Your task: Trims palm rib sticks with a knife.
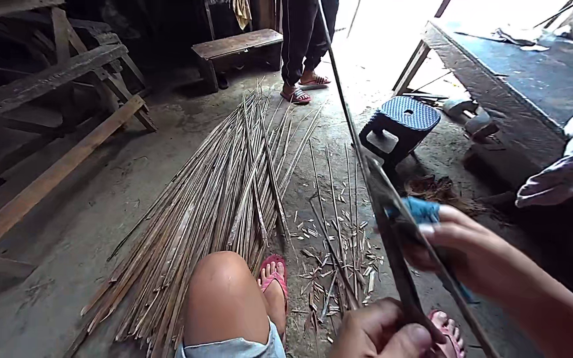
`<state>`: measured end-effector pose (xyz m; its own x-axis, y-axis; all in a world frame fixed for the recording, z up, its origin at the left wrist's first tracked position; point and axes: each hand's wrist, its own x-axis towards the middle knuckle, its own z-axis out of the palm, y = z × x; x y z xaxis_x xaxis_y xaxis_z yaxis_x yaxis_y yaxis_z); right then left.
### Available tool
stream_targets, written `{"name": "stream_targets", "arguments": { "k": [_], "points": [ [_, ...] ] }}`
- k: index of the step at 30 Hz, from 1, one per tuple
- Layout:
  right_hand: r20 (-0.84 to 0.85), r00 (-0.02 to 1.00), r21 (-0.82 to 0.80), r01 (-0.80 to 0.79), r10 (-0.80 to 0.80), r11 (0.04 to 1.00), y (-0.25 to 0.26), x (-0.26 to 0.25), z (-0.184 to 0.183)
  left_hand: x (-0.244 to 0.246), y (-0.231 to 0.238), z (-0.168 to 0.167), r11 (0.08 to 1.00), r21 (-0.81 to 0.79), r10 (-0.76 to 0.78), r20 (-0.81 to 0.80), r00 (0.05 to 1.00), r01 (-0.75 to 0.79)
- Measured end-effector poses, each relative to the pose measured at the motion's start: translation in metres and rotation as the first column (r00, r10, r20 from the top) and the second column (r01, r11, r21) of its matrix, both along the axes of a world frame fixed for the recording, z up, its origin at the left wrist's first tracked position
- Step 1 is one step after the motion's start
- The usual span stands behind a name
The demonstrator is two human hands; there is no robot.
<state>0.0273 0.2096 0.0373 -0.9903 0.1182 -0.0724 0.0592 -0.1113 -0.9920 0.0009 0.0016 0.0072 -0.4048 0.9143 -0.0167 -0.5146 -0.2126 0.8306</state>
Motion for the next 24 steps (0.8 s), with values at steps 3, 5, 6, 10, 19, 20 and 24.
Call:
{"name": "stream_targets", "arguments": {
  "k": [3,5,6,10,19,20,24],
  "points": [
    [-0.118,0.969,0.154,-0.198,0.217,0.968,-0.003,0.025,-0.007,-0.003,0.005,0.002,0.992,-0.02,0.123,-0.021,0.992,-0.124],
    [-0.14,0.961,0.256,-0.196,0.237,0.947,-0.013,0.035,-0.004,-0.003,0.007,0.002,0.982,-0.008,0.191,-0.016,0.982,-0.191],
    [-0.156,0.956,0.312,-0.191,0.249,0.931,-0.015,0.038,-0.003,-0.003,0.007,0.003,0.974,-0.006,0.226,-0.017,0.974,-0.226],
    [-0.17,0.928,0.439,-0.229,0.33,0.869,-0.015,0.041,-0.002,-0.006,0.008,0.004,0.954,-0.014,0.299,-0.043,0.953,-0.3],
    [-0.132,0.974,0.259,-0.147,0.186,0.955,-0.013,0.043,-0.01,0.001,-0.002,0.01,0.991,-0.123,0.066,0.039,0.997,-0.06],
    [-0.119,0.975,0.219,-0.158,0.187,0.963,-0.015,0.045,-0.012,0.0,-0.002,0.011,0.988,-0.134,0.088,0.105,0.991,-0.074],
    [-0.092,0.975,0.098,-0.191,0.2,0.977,-0.019,0.053,-0.017,-0.004,0.004,0.01,0.98,-0.121,0.184,0.26,0.948,-0.157]
  ]
}}
